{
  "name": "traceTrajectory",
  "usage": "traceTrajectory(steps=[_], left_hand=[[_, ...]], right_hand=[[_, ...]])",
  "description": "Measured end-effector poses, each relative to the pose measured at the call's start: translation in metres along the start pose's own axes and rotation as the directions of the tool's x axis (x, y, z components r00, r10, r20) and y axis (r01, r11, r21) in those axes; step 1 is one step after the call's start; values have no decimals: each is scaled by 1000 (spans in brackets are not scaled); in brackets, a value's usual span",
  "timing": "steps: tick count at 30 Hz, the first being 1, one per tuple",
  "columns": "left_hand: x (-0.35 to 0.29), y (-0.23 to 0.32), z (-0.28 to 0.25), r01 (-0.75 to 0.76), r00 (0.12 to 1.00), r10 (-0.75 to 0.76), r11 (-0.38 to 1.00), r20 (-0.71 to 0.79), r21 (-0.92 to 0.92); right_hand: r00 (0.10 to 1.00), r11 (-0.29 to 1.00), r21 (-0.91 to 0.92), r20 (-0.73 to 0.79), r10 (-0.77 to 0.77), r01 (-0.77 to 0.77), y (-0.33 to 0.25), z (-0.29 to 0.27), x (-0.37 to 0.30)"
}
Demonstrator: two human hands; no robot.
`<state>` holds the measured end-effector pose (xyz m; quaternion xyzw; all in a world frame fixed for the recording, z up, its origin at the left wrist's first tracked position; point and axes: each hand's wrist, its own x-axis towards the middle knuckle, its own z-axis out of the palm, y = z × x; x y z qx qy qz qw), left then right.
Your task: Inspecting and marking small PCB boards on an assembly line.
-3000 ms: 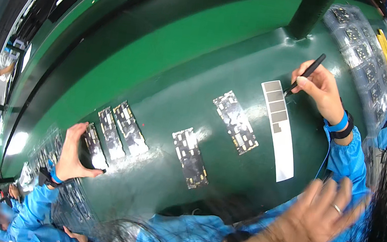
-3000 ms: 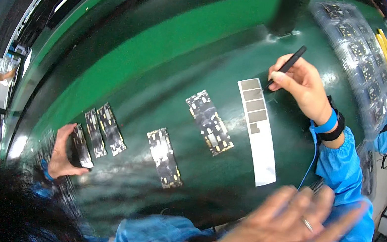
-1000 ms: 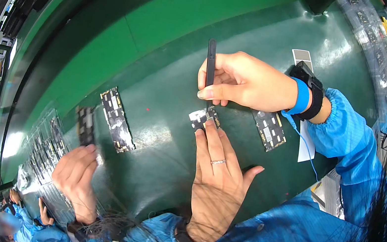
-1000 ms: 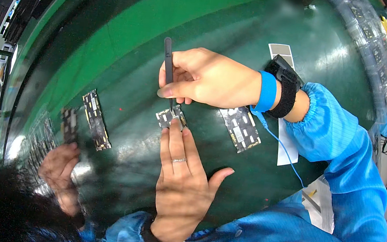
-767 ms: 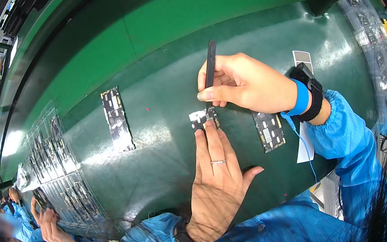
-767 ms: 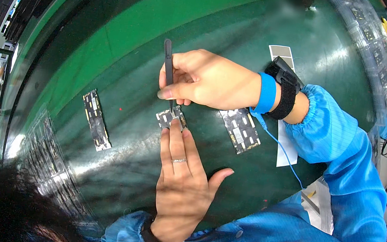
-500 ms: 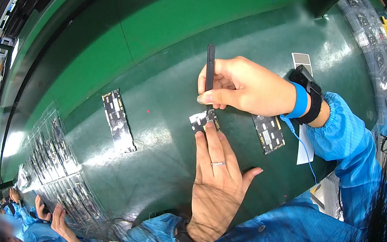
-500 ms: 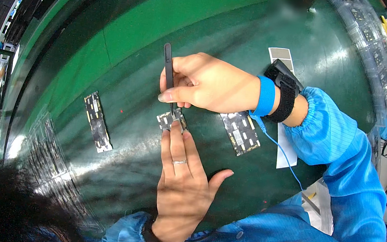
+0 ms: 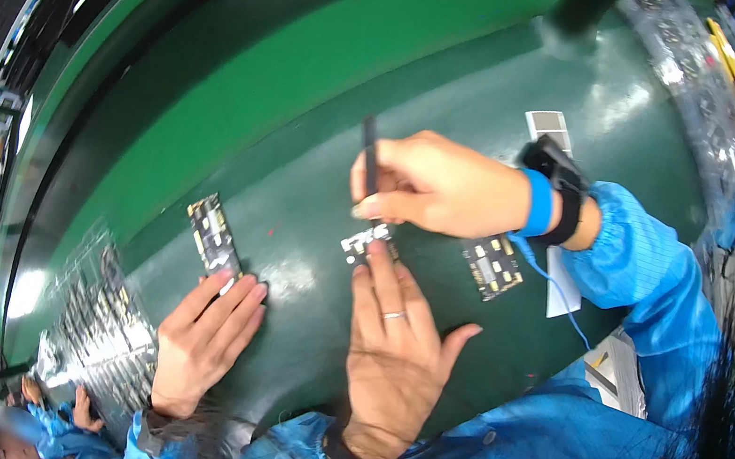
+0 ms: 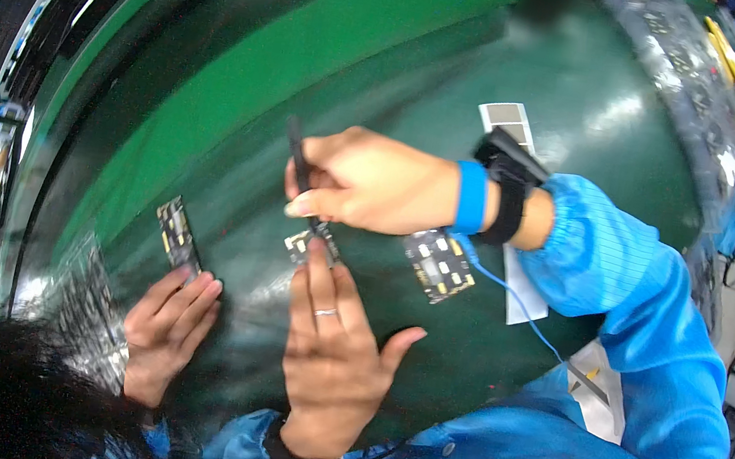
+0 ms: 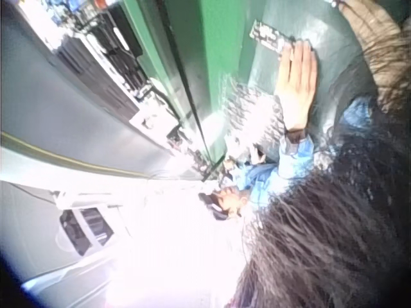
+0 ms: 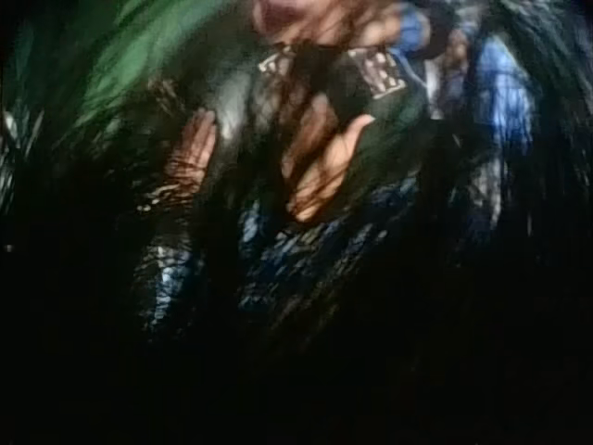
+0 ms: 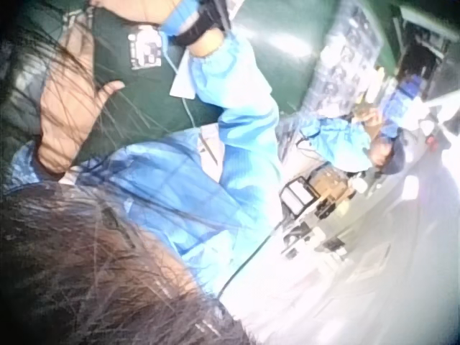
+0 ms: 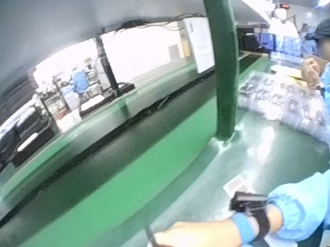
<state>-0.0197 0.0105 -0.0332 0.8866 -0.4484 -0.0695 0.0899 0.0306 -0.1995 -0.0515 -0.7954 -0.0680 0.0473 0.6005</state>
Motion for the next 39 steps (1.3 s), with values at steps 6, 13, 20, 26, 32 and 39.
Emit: traceTrajectory(steps=[6, 13, 20, 26, 32, 39], left_hand=[[-17, -16, 21, -153, 942, 136, 988, -308, -32], [85, 33, 28, -538, 777, 483, 843, -403, -27], [94, 73, 26, -622, 744, 593, 783, -307, 3], [76, 89, 30, -640, 755, 626, 768, -197, -14], [54, 101, 36, -579, 815, 578, 815, -36, -31], [28, 111, 35, -472, 872, 486, 867, 61, -161]], right_hand=[[739, 739, -24, -12, -674, 673, 17, 10, 0], [757, 758, -405, -205, -620, 512, 6, 0, -49], [958, 976, -131, -207, -200, 176, 22, -59, -162], [852, 977, 212, -514, 103, 10, 39, -47, -185], [808, 983, 142, -589, -14, 120, 52, -30, -179], [809, 988, 153, -581, 89, 1, 28, -51, -211]])
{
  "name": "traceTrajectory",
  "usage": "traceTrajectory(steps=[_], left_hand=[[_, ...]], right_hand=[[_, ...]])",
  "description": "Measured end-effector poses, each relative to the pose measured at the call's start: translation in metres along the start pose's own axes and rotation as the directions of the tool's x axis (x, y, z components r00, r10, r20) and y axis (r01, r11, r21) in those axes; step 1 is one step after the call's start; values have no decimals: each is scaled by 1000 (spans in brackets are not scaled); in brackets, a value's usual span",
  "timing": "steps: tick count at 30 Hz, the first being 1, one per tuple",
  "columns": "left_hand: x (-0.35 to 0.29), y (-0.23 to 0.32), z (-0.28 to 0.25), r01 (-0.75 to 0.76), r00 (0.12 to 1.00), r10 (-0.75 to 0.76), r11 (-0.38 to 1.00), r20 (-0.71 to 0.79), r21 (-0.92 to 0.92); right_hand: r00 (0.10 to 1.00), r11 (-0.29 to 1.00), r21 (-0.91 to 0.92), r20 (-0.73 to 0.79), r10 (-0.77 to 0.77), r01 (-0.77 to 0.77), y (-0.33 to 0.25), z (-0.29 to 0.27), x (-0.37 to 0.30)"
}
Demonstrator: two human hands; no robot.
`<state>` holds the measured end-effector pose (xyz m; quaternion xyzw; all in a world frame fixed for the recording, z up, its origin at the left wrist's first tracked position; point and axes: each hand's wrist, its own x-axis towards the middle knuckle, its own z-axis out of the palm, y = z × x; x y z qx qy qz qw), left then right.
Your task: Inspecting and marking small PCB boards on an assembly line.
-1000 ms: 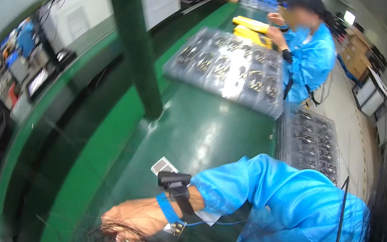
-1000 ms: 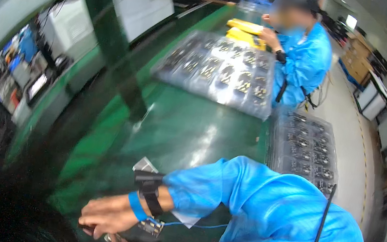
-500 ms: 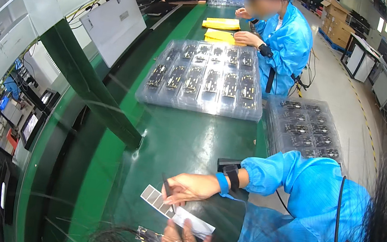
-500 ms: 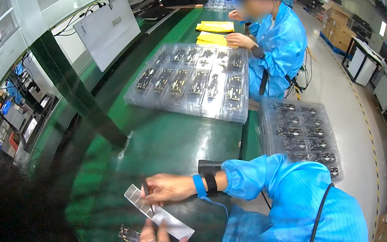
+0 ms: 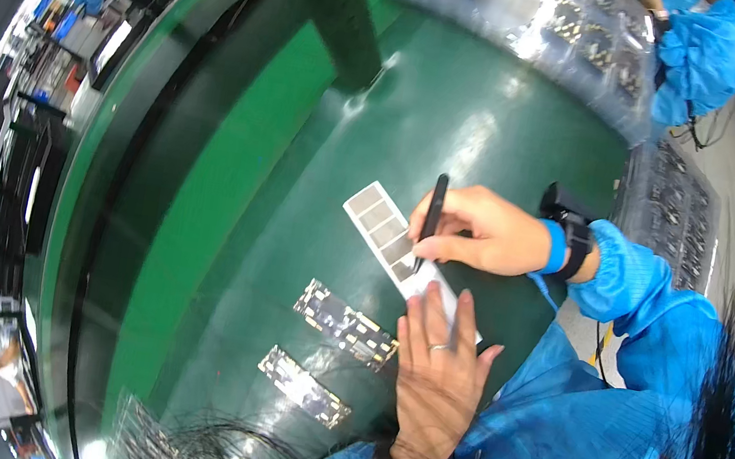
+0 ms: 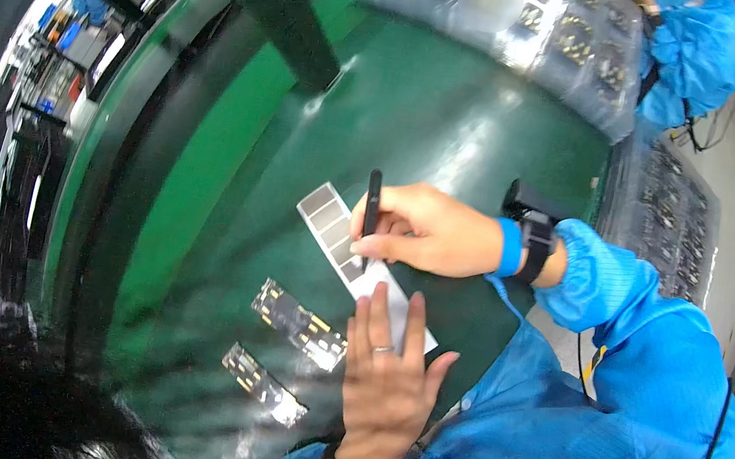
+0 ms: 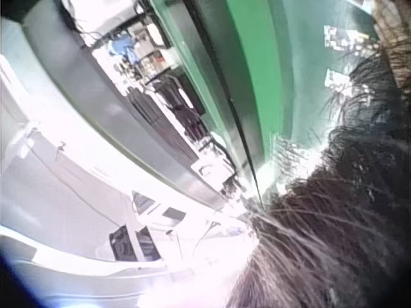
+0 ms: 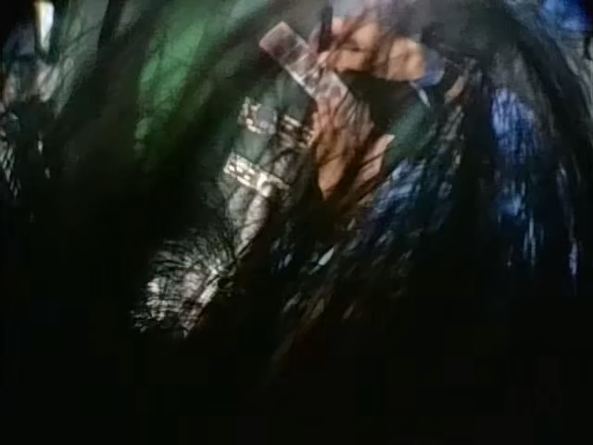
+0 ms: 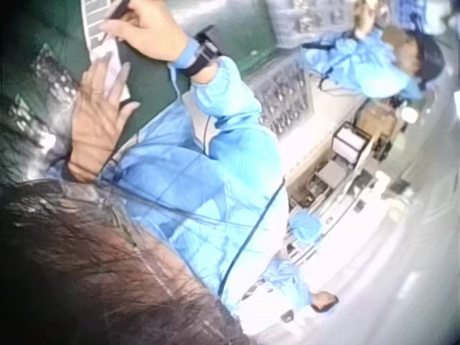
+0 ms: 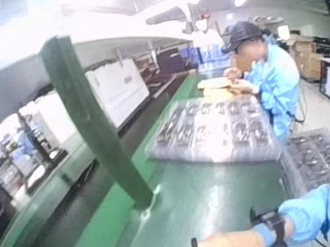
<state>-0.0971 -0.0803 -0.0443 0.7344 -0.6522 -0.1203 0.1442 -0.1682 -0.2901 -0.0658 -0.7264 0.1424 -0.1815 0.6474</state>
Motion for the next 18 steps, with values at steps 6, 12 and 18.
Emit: traceTrajectory(steps=[6, 12, 18], left_hand=[[-6, -7, 0, 44, 999, -43, 998, -23, 34], [-5, -11, 4, 45, 999, -46, 998, -23, -45], [-7, -13, 1, 66, 998, -67, 997, -17, -25]], right_hand=[[981, 998, -48, 189, 36, -28, -6, 4, 37], [934, 978, -113, 295, 200, -173, -14, 0, 48], [907, 966, -154, 340, 248, -206, -30, 7, 66]])
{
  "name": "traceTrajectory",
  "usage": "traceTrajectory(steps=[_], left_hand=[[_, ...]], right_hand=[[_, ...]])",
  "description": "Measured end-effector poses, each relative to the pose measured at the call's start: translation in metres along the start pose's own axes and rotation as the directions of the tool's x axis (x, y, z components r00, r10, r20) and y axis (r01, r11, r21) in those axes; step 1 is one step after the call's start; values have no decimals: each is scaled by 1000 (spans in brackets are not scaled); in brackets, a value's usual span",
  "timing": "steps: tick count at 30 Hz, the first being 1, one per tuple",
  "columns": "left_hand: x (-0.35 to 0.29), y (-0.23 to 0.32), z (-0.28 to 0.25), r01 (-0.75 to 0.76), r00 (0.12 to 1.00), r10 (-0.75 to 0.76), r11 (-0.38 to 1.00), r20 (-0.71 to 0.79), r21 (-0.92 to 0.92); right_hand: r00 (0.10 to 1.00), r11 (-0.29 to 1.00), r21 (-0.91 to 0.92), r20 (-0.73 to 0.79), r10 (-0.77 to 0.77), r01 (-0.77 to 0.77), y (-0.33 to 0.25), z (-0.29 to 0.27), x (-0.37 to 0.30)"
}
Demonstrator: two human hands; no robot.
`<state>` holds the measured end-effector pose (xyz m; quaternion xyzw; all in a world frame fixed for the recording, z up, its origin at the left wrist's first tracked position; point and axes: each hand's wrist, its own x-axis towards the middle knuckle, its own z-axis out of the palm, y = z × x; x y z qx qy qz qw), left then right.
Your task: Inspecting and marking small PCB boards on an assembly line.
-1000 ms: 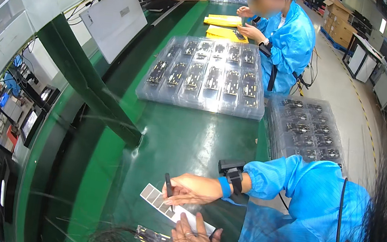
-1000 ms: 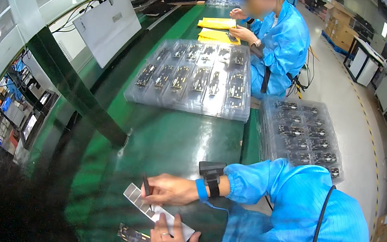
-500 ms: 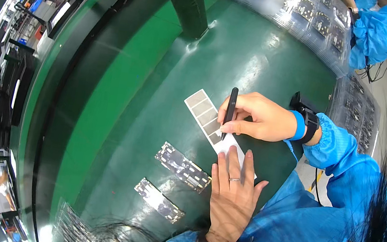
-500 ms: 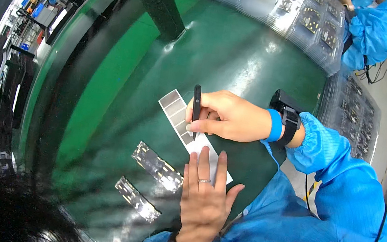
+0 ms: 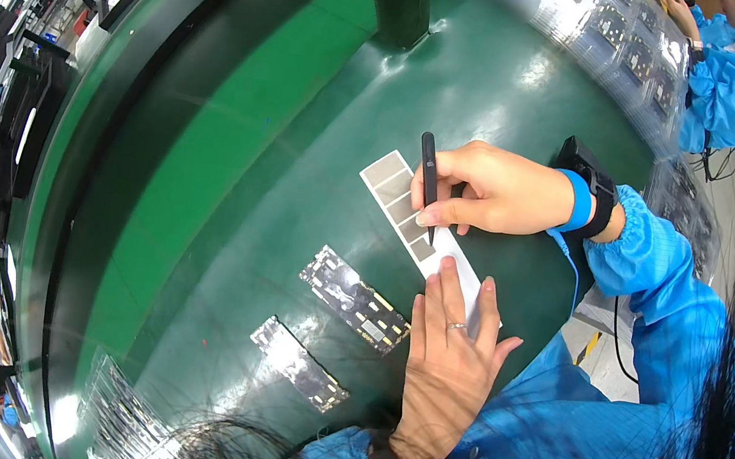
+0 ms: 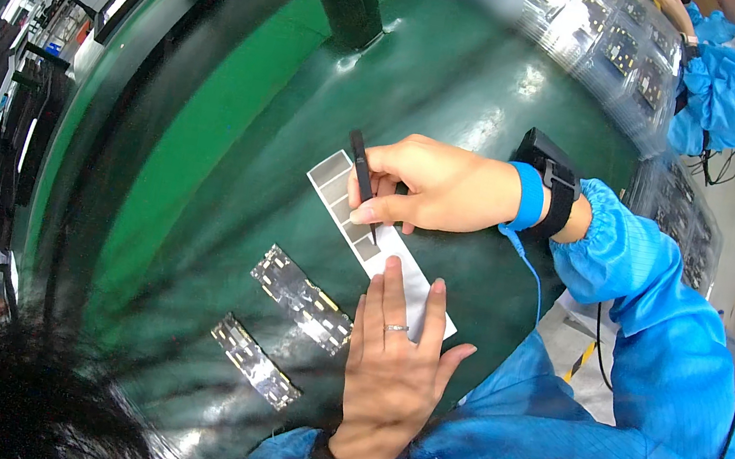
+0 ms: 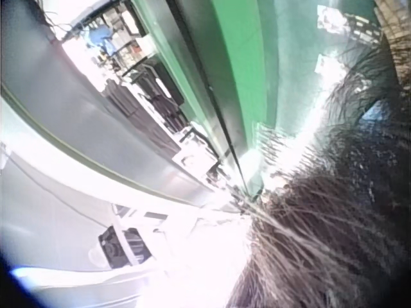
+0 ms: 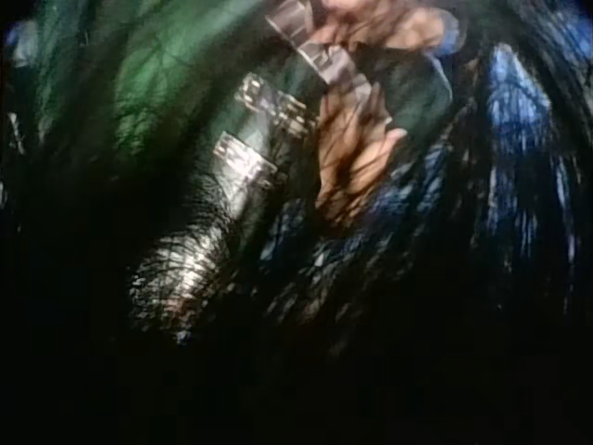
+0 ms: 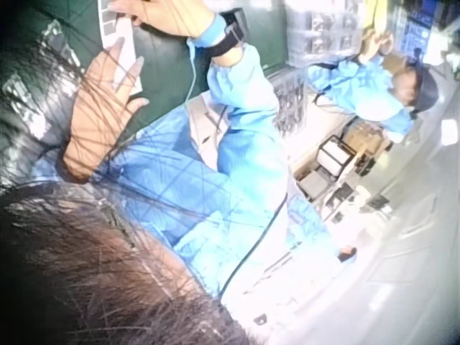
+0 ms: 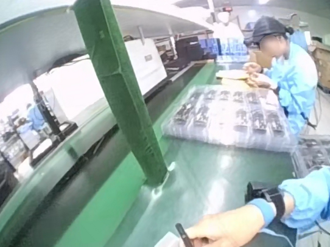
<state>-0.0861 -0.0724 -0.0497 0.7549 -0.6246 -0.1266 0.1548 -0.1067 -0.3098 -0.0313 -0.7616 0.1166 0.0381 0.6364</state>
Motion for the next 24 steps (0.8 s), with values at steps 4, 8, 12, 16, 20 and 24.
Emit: traceTrajectory(steps=[4, 8, 12, 16, 20, 24], left_hand=[[0, 1, 6, -11, 1000, 11, 1000, -8, 7], [2, 5, 12, -16, 1000, 16, 1000, -17, 1], [0, 5, 5, 10, 1000, -10, 1000, -26, 23], [-2, 11, 5, 62, 996, -57, 995, -69, 76], [1, 11, 12, 21, 981, -42, 993, -191, -114], [-21, 3, -22, 11, 976, -24, 998, -219, -60]], right_hand=[[998, 998, -56, 58, 16, -13, -5, -4, 0], [995, 992, -109, 69, 76, -68, -6, -7, -3], [991, 995, -9, 92, 97, -96, -5, -3, 1], [999, 988, 154, -18, 31, -28, -12, -10, -8], [990, 990, 136, -143, -17, 37, -35, 3, -6], [982, 935, 306, -111, -154, 181, -42, 69, 47]])
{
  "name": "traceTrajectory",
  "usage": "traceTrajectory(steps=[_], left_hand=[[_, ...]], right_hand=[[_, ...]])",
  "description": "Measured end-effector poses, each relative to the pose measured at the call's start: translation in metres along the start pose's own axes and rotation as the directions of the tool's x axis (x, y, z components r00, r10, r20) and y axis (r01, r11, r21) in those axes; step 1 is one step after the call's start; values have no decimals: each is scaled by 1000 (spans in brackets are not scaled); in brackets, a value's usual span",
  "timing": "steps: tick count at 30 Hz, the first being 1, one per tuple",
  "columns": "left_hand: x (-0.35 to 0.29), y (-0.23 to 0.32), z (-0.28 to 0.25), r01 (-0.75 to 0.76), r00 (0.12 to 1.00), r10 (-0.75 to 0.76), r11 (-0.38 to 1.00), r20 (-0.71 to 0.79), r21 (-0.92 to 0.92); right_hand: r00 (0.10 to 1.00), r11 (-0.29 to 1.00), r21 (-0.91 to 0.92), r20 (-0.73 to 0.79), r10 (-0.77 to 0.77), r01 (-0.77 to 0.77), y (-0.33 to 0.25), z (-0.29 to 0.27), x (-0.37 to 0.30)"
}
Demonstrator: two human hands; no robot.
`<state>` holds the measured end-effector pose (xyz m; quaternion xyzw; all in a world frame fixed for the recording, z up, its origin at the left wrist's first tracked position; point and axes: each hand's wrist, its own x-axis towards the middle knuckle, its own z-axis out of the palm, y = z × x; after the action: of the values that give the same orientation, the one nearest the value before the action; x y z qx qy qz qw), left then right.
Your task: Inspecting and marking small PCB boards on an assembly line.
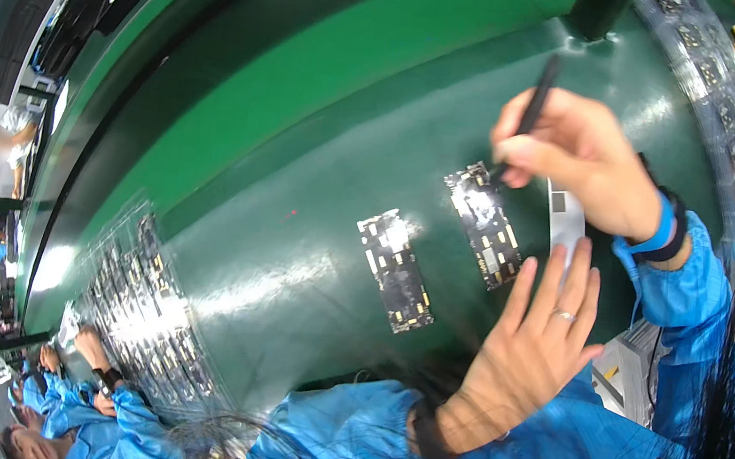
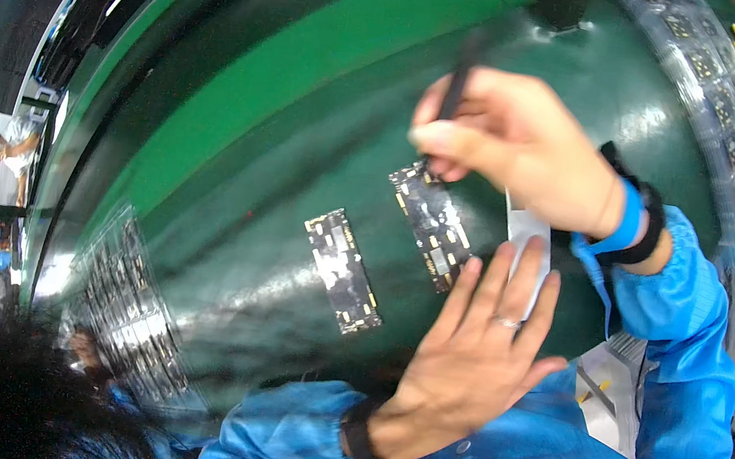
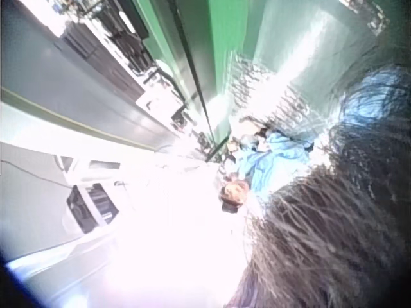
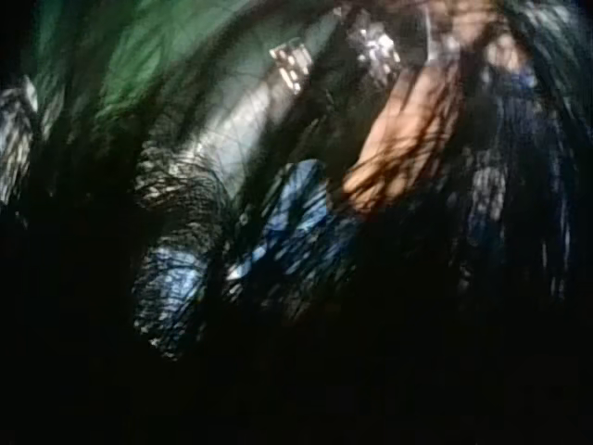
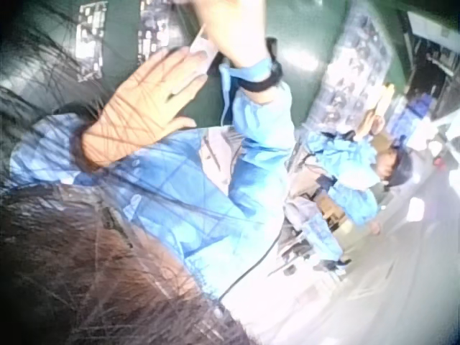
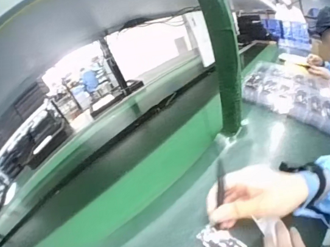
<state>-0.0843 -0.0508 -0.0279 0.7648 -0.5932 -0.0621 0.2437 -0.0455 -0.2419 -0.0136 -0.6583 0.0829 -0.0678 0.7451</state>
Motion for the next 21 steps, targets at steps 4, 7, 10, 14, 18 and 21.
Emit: traceTrajectory(steps=[4, 7, 10, 14, 18, 21], left_hand=[[-29, -34, -44, 246, 967, -245, 969, 74, 0], [-47, -53, -51, 393, 918, -395, 893, -39, 219], [-54, -55, -46, 427, 900, -435, 882, -6, 200], [-54, -53, -47, 421, 894, -444, 877, 57, 231], [-51, -54, -48, 428, 887, -455, 875, 79, 227], [-50, -55, -47, 430, 886, -455, 878, 89, 212]], right_hand=[[984, 983, -172, 177, -37, 68, 27, 49, 30], [965, 992, -117, 263, -8, 40, 45, 69, 49], [962, 991, -136, 272, 41, -4, 50, 74, 51], [962, 991, -131, 266, 61, -27, 55, 76, 51], [962, 985, -174, 269, 54, -7, 54, 77, 54], [964, 988, -155, 259, 61, -21, 54, 77, 55]])
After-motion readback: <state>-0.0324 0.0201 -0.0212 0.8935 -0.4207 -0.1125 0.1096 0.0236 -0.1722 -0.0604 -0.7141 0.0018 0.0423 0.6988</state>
